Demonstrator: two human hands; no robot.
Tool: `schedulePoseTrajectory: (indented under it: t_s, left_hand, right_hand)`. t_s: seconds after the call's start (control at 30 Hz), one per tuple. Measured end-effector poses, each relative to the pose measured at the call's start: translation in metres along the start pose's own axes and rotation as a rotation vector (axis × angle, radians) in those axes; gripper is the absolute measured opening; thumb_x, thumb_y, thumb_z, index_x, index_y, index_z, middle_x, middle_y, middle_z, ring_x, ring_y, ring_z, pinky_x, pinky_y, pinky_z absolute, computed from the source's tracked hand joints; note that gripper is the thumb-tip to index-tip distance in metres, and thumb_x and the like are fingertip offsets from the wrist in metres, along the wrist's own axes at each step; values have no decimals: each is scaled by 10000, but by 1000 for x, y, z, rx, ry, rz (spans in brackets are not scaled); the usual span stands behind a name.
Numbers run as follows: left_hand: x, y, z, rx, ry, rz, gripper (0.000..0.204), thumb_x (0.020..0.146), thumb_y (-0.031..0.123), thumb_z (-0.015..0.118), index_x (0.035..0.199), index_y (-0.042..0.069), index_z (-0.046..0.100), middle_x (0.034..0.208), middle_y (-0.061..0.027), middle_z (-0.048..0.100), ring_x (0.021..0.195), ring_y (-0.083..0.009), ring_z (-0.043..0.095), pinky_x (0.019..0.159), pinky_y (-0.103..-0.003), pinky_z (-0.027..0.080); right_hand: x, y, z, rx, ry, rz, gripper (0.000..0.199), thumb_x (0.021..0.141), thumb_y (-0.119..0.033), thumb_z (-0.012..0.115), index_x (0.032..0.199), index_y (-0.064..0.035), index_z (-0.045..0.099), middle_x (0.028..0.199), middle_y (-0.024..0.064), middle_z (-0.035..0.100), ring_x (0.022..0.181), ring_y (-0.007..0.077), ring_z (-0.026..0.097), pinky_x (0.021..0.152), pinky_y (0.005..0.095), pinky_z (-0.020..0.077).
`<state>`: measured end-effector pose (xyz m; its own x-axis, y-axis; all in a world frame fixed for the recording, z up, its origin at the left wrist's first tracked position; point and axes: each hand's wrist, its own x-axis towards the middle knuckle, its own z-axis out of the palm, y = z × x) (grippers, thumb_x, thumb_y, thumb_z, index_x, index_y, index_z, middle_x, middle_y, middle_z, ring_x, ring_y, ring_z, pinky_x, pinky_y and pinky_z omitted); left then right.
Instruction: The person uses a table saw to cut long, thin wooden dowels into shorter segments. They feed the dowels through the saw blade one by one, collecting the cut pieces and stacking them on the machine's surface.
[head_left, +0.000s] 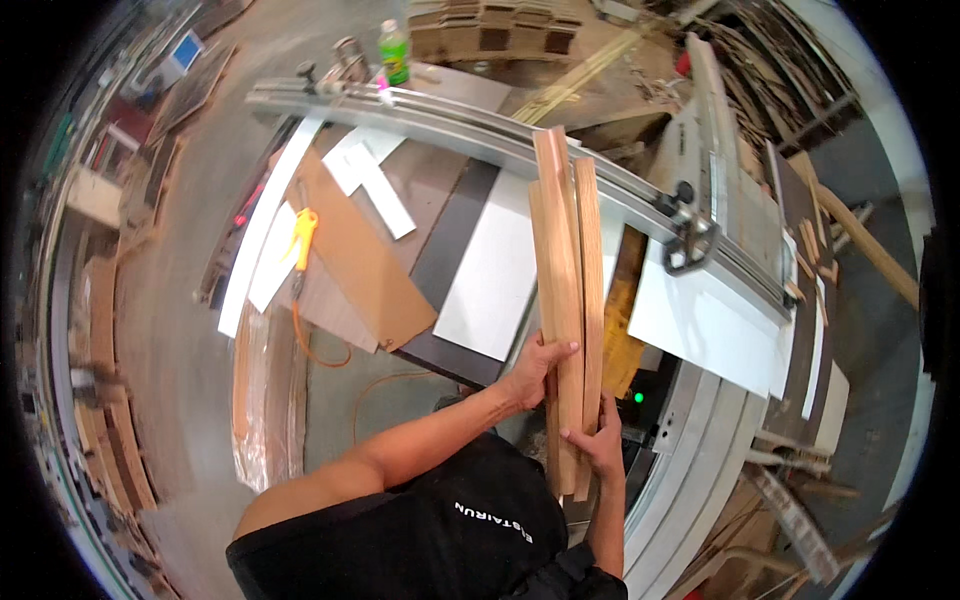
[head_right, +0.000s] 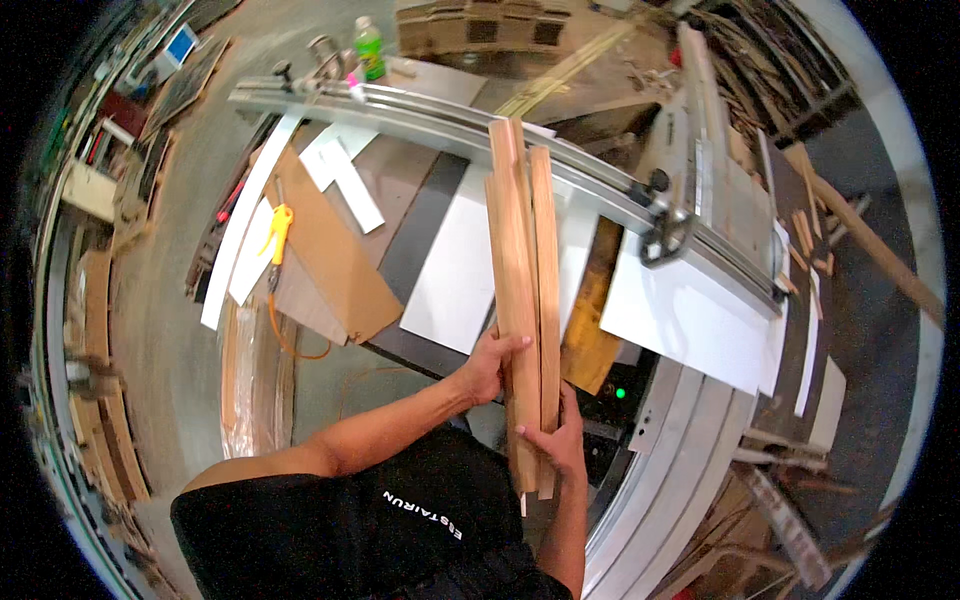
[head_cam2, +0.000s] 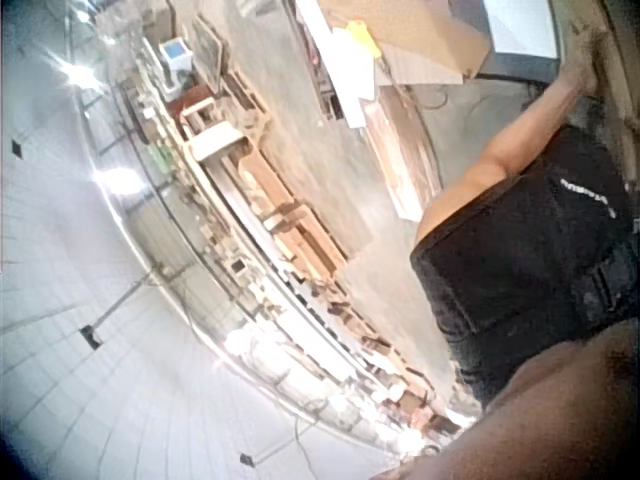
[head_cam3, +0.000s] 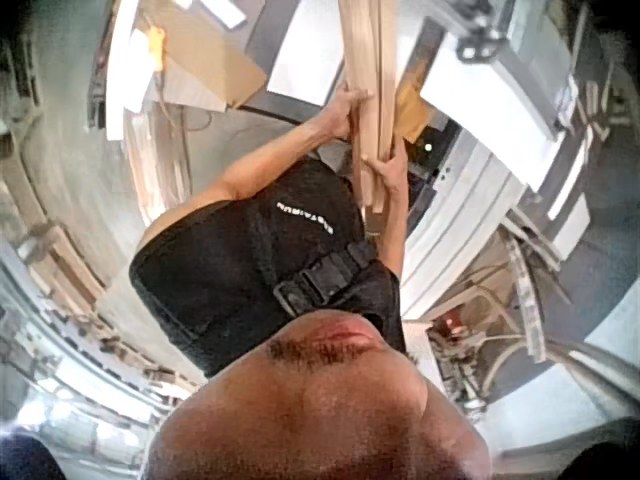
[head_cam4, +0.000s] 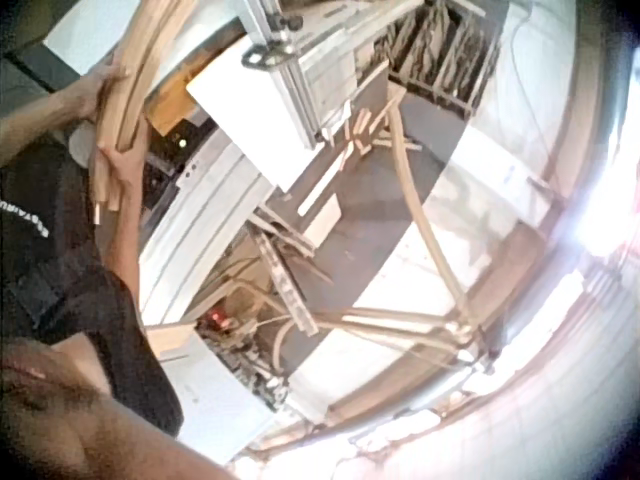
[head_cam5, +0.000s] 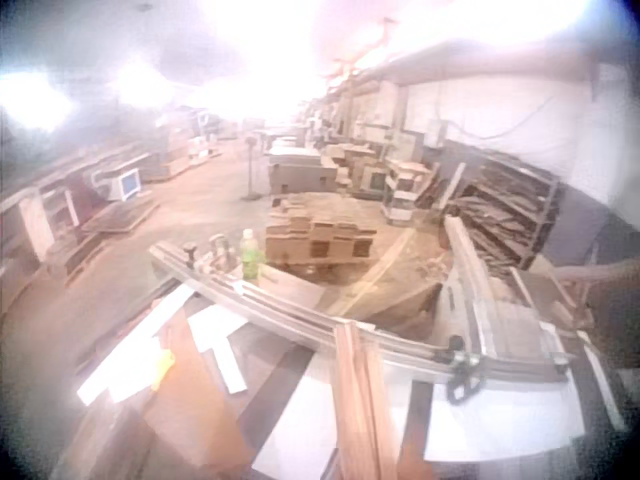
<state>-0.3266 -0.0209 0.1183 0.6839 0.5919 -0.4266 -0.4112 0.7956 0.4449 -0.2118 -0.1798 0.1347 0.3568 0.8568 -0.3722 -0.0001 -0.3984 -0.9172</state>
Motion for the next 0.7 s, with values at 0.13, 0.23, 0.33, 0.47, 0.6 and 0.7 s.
schedulePoseTrajectory:
  t_s: [0.13, 0.23, 0.33, 0.47, 0.6, 0.7]
  left_hand:
    - [-38, -29, 46, 136, -197, -63, 502, 847, 136, 701, 1292, 16, 501, 1138, -91, 619, 1041, -203, 617, 915, -377, 521]
    - [-76, -66, 77, 307, -327, -70, 590, 796, 159, 739, 1318, 22, 499, 1154, -82, 619, 1061, -203, 598, 963, -373, 478]
    - [-116, -117, 93, 378, -494, -81, 635, 786, 122, 762, 1345, 17, 478, 1202, -99, 625, 1126, -213, 601, 1016, -387, 467]
    - [-143, -147, 115, 478, -709, -69, 657, 794, 125, 770, 1361, 7, 459, 1239, -127, 622, 1128, -225, 628, 998, -394, 500]
    - [-158, -153, 167, 447, -756, 6, 621, 765, 149, 798, 1286, -2, 494, 1121, -140, 653, 1003, -222, 677, 868, -366, 575]
    - [-180, -165, 183, 489, -792, -15, 566, 713, 177, 831, 1175, 8, 549, 960, -112, 663, 874, -210, 681, 773, -363, 593]
  right_hand:
    - [-66, 20, -18, -42, 172, -95, 1060, 599, -261, 939, 1466, -41, 370, 1340, 153, 541, 1211, 263, 554, 1017, 412, 465]
    - [-127, 1, -11, 96, 288, -99, 988, 589, -167, 943, 1413, -30, 416, 1264, 125, 591, 1129, 245, 601, 959, 389, 503]
    - [-185, 20, -16, 262, 365, -50, 843, 628, -142, 907, 1345, -31, 478, 1161, 97, 642, 1034, 234, 645, 892, 362, 535]
    - [-251, 39, -3, -36, 705, 38, 677, 699, -130, 822, 1300, -32, 524, 1063, 145, 696, 971, 220, 682, 828, 363, 556]
    - [-301, 73, 19, -269, 1027, 83, 653, 731, -238, 851, 1284, -38, 566, 1082, 178, 706, 983, 254, 699, 852, 384, 554]
    - [-334, 86, 36, -174, 1073, 134, 659, 715, -268, 879, 1262, -46, 586, 1098, 186, 703, 988, 296, 706, 858, 401, 555]
